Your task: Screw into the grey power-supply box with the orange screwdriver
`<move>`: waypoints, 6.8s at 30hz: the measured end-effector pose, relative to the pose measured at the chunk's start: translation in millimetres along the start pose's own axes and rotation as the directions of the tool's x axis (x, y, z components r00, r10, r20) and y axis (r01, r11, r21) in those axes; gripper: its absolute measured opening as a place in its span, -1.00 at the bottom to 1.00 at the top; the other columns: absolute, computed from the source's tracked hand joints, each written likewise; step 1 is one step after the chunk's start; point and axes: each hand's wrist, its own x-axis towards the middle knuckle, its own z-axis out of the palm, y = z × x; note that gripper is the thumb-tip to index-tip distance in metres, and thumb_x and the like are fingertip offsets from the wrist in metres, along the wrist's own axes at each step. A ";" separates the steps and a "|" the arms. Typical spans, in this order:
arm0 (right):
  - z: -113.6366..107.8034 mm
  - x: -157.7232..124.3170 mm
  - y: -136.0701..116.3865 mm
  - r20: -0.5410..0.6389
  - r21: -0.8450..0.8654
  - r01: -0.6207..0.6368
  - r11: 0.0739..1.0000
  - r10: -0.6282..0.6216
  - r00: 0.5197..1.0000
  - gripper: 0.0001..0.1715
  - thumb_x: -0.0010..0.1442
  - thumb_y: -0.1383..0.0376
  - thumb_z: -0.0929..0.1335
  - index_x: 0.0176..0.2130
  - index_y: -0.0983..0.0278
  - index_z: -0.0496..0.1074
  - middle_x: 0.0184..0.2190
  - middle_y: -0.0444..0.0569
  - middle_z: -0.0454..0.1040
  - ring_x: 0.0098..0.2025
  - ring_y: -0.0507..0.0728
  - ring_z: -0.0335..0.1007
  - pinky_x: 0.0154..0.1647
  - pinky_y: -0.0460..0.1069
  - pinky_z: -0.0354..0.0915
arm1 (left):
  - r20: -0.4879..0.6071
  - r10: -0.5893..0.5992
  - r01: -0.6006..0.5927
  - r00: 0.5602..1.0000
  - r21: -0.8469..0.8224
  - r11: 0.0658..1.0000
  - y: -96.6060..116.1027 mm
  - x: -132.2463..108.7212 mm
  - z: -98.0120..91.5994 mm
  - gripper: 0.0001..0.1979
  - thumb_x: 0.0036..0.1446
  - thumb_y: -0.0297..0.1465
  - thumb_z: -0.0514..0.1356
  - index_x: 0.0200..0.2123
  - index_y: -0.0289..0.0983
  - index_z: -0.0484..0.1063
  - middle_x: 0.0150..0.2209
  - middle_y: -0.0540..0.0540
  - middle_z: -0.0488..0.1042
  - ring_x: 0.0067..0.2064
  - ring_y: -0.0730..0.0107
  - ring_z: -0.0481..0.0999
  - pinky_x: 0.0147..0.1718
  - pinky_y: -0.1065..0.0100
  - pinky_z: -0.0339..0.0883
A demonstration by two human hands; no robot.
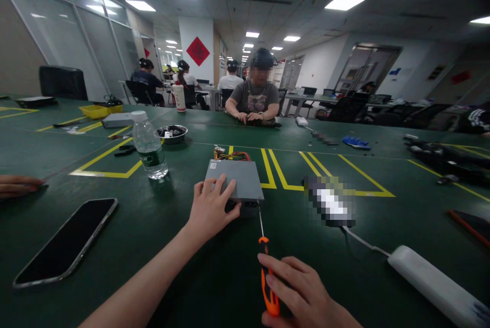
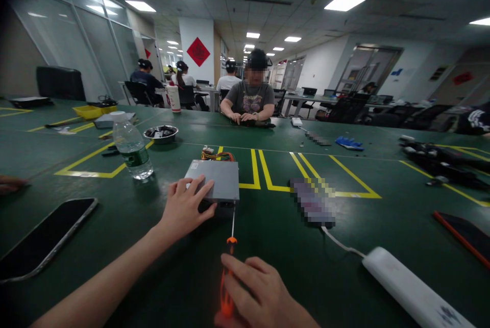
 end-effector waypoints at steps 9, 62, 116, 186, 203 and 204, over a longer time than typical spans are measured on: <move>-12.4 9.2 -14.9 0.108 -0.070 -0.087 0.994 0.094 0.990 -0.67 0.32 0.19 0.18 -0.09 0.29 0.40 -0.10 0.14 0.47 -0.18 0.08 0.47 -0.23 -0.08 0.40 | -0.006 0.009 -0.009 1.000 -0.004 1.000 0.1 -0.3 -1.8 -0.53 0.10 -0.11 0.02 0.06 -0.13 0.26 0.10 -0.15 0.26 0.04 0.03 0.20 -0.09 0.05 0.08; 24.8 10.5 -51.1 -0.270 -0.214 -0.804 0.554 0.758 0.594 -0.57 0.35 0.08 0.04 -0.31 0.27 0.27 -0.59 -0.12 0.37 -0.68 0.03 0.36 -0.74 -0.15 0.20 | -0.022 0.021 -0.022 1.000 -0.057 0.998 -2.8 -1.1 -4.8 -0.52 0.11 -0.12 0.01 0.06 -0.17 0.26 0.09 -0.21 0.26 0.03 -0.01 0.19 -0.10 0.03 0.08; 49.6 29.5 -66.8 -0.173 -0.119 -0.727 0.677 0.707 0.686 -0.57 0.37 0.22 0.01 0.01 0.33 0.25 -0.23 0.13 0.35 -0.42 0.08 0.47 -0.55 -0.10 0.43 | -0.067 0.030 -0.031 0.997 -0.017 0.999 -1.5 -1.4 -2.5 -0.54 0.10 -0.12 0.03 0.04 -0.16 0.29 0.09 -0.19 0.28 0.01 0.02 0.21 -0.11 0.05 0.07; 14.7 12.8 -6.9 0.024 0.137 -0.010 0.991 0.007 1.000 -0.77 0.26 0.17 0.25 -0.18 0.29 0.30 -0.11 0.14 0.48 -0.20 0.08 0.47 -0.18 -0.02 0.38 | -0.015 -0.001 0.001 1.000 -0.015 1.000 0.5 -0.4 -1.8 -0.53 0.06 -0.13 0.07 0.04 -0.13 0.27 0.10 -0.17 0.26 0.02 0.00 0.20 -0.10 0.04 0.06; 10.9 15.1 -10.0 0.128 0.197 -0.084 0.977 0.059 0.990 -0.64 0.29 0.13 0.19 -0.05 0.32 0.26 -0.05 0.15 0.43 -0.08 0.13 0.43 -0.12 -0.01 0.37 | 0.005 0.006 -0.006 1.000 0.009 1.000 1.1 0.5 -0.8 -0.52 0.09 -0.10 0.03 0.06 -0.14 0.25 0.11 -0.17 0.25 0.02 0.00 0.20 -0.11 0.04 0.06; 9.3 17.3 -10.7 0.164 0.185 -0.071 0.980 0.041 0.986 -0.65 0.30 0.18 0.17 0.00 0.31 0.25 -0.04 0.15 0.42 -0.06 0.12 0.41 -0.13 -0.02 0.37 | 0.006 0.006 -0.006 1.000 0.014 1.000 1.1 0.5 -0.8 -0.52 0.09 -0.10 0.02 0.06 -0.14 0.25 0.12 -0.17 0.25 0.02 0.00 0.20 -0.11 0.04 0.06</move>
